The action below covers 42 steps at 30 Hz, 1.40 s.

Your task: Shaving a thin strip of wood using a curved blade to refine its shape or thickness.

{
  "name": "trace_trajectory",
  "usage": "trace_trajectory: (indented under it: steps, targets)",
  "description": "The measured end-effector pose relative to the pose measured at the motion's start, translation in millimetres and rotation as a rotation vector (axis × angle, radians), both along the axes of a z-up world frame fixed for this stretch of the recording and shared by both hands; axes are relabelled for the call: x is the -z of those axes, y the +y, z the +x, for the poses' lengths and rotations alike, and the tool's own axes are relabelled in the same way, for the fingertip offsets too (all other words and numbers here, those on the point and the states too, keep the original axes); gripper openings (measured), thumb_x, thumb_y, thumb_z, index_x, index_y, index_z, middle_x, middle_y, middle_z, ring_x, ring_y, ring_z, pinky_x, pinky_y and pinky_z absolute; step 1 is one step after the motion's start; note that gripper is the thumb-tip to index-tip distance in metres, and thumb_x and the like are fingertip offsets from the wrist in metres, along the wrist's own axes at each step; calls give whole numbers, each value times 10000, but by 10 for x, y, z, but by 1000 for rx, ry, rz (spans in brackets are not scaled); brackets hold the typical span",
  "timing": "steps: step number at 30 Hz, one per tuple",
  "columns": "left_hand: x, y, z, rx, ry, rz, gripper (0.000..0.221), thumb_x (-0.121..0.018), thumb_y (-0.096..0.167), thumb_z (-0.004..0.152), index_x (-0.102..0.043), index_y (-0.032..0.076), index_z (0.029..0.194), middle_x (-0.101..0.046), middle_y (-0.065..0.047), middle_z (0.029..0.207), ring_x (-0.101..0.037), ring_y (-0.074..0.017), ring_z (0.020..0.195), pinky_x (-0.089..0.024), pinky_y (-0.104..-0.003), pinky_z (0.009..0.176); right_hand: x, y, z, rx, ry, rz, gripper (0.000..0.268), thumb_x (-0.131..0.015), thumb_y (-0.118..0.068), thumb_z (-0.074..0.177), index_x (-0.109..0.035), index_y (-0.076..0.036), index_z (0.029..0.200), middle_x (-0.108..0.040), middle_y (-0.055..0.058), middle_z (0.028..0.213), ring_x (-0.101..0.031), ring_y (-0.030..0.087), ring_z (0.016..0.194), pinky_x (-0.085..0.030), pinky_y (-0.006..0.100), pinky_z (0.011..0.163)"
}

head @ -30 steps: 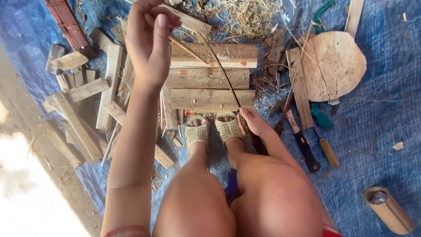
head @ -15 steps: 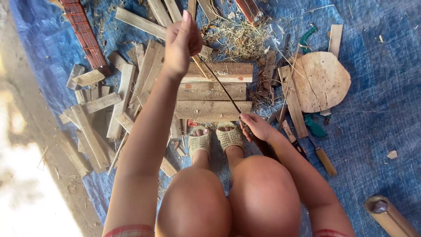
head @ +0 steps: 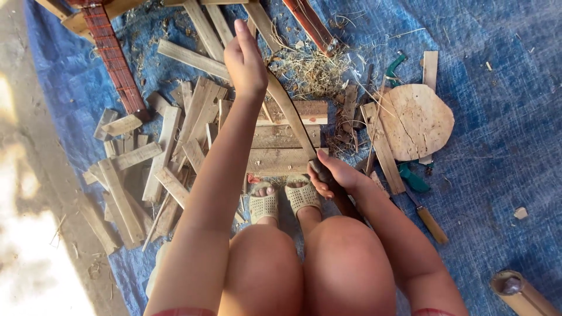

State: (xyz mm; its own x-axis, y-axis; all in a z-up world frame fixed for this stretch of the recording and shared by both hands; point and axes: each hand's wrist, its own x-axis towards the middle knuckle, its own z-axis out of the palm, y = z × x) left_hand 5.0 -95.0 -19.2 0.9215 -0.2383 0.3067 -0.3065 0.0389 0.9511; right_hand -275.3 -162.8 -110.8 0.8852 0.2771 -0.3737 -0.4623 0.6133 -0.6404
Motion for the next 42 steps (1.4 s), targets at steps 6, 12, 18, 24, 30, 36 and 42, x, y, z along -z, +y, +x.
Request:
trace_trajectory:
  steps: [6, 12, 18, 24, 30, 36, 42]
  targets:
    - [-16, -108, -106, -76, -192, 24, 600, -269, 571, 1041, -358, 135, 639, -331, 32, 574, -280, -88, 544, -294, -276, 505, -69, -3, 128, -28, 25, 77, 690, -273, -676, 1022, -497, -50, 839, -473, 78, 533, -393, 188, 348, -328, 312, 364]
    - [106, 42, 171, -246, -154, 52, 615, -254, 601, 1024, -364, 213, 560, -286, 69, 473, -260, -64, 409, -221, -247, 392, 113, 178, 263, -30, 187, -185, 703, -336, -719, 975, -525, -64, 803, -497, 71, 543, -458, 184, 389, -388, 326, 432]
    - [-101, 215, 36, -219, -175, -53, 574, -426, 525, 1019, -402, 127, 606, -327, 45, 555, -257, -72, 547, -239, -252, 513, 815, 263, 231, -13, 280, -261, 688, -275, -652, 1041, -486, -69, 742, -489, 73, 502, -450, 202, 363, -415, 341, 416]
    - [-78, 351, 72, -163, -115, -105, 523, -417, 450, 1034, -426, 136, 617, -352, 40, 521, -283, -68, 492, -248, -248, 473, 627, 306, 231, -14, 191, -353, 605, -300, -531, 1074, -514, -55, 766, -523, 74, 498, -463, 189, 353, -420, 331, 410]
    - [-110, 367, 7, -152, -112, -145, 512, -441, 418, 1032, -425, 128, 610, -354, 33, 494, -272, -64, 454, -225, -246, 430, 418, 313, 302, 8, 44, -207, 595, -371, -539, 1055, -514, -30, 783, -521, 89, 545, -417, 185, 390, -417, 325, 405]
    - [-107, 528, -17, -181, -54, -115, 525, -422, 442, 1038, -428, 145, 605, -361, 33, 471, -294, -69, 417, -249, -234, 419, 1099, 428, 82, -13, 228, -267, 712, -247, -662, 1033, -507, -72, 731, -505, 45, 490, -445, 173, 335, -404, 320, 394]
    - [-187, 577, -186, -232, -96, -68, 553, -401, 435, 1048, -409, 131, 585, -361, 24, 479, -298, -80, 460, -289, -238, 475, 960, 446, 151, 0, 46, -360, 540, -286, -439, 1097, -519, -65, 785, -532, 54, 506, -442, 172, 352, -426, 312, 387]
